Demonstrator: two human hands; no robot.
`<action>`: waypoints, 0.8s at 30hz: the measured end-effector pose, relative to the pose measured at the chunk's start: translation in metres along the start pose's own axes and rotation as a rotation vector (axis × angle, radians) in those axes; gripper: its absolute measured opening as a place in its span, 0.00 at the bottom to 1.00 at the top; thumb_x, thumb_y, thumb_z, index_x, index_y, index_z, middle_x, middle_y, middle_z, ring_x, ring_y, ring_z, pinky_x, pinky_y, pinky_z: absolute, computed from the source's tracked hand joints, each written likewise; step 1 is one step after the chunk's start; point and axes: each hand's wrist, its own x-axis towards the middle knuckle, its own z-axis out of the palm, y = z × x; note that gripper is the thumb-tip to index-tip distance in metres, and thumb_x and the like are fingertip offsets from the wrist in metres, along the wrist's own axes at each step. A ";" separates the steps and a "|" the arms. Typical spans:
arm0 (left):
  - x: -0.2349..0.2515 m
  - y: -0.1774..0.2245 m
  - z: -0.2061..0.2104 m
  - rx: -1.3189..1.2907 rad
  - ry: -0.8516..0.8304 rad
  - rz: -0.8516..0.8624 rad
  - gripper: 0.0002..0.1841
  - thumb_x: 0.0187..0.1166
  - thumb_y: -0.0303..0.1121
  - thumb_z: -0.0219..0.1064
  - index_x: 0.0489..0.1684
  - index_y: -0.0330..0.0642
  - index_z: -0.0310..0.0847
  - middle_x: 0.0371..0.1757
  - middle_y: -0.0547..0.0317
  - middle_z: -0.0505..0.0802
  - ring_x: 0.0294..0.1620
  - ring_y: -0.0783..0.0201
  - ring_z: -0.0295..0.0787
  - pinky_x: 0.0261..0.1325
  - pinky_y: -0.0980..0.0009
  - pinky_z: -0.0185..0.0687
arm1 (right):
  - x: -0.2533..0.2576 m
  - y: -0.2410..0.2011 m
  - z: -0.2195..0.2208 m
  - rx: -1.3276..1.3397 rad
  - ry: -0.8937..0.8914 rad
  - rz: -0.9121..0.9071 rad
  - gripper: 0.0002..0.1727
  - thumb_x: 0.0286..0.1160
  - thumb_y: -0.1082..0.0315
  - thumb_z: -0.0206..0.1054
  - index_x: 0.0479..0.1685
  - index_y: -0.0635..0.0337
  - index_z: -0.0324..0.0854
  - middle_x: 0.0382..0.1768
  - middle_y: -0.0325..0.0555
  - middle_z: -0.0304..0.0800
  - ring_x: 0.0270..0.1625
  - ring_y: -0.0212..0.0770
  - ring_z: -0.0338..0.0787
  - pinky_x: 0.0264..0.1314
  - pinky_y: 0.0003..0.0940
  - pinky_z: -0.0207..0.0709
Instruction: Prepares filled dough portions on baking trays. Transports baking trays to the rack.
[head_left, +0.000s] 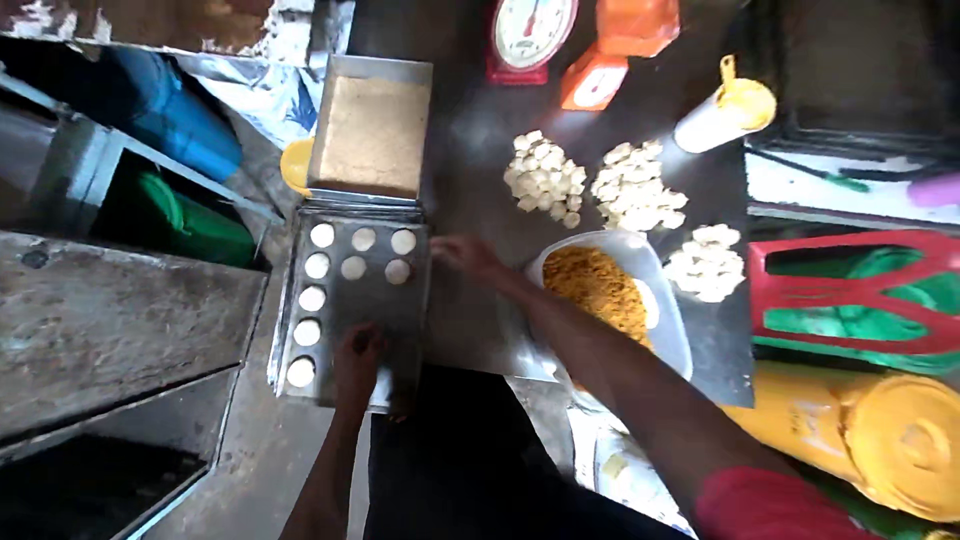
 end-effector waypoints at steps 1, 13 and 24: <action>-0.004 0.015 0.009 0.036 -0.018 0.031 0.15 0.82 0.30 0.68 0.64 0.35 0.84 0.52 0.53 0.95 0.49 0.65 0.95 0.57 0.64 0.93 | -0.004 0.018 -0.042 -0.097 0.072 0.081 0.18 0.88 0.58 0.62 0.67 0.54 0.88 0.58 0.50 0.94 0.59 0.48 0.94 0.69 0.52 0.84; -0.040 0.161 0.255 0.433 -0.766 0.900 0.28 0.80 0.20 0.60 0.77 0.59 0.82 0.79 0.69 0.84 0.94 0.50 0.54 0.93 0.35 0.36 | -0.045 0.227 -0.202 -0.206 -0.069 0.735 0.20 0.66 0.62 0.80 0.52 0.67 0.88 0.51 0.70 0.90 0.57 0.71 0.89 0.61 0.78 0.76; -0.019 0.139 0.183 -0.118 -0.497 0.481 0.26 0.84 0.33 0.68 0.80 0.36 0.72 0.68 0.47 0.89 0.66 0.59 0.90 0.66 0.62 0.90 | -0.224 -0.019 -0.101 0.435 0.523 0.327 0.27 0.76 0.67 0.75 0.75 0.56 0.78 0.64 0.44 0.90 0.60 0.38 0.93 0.63 0.41 0.91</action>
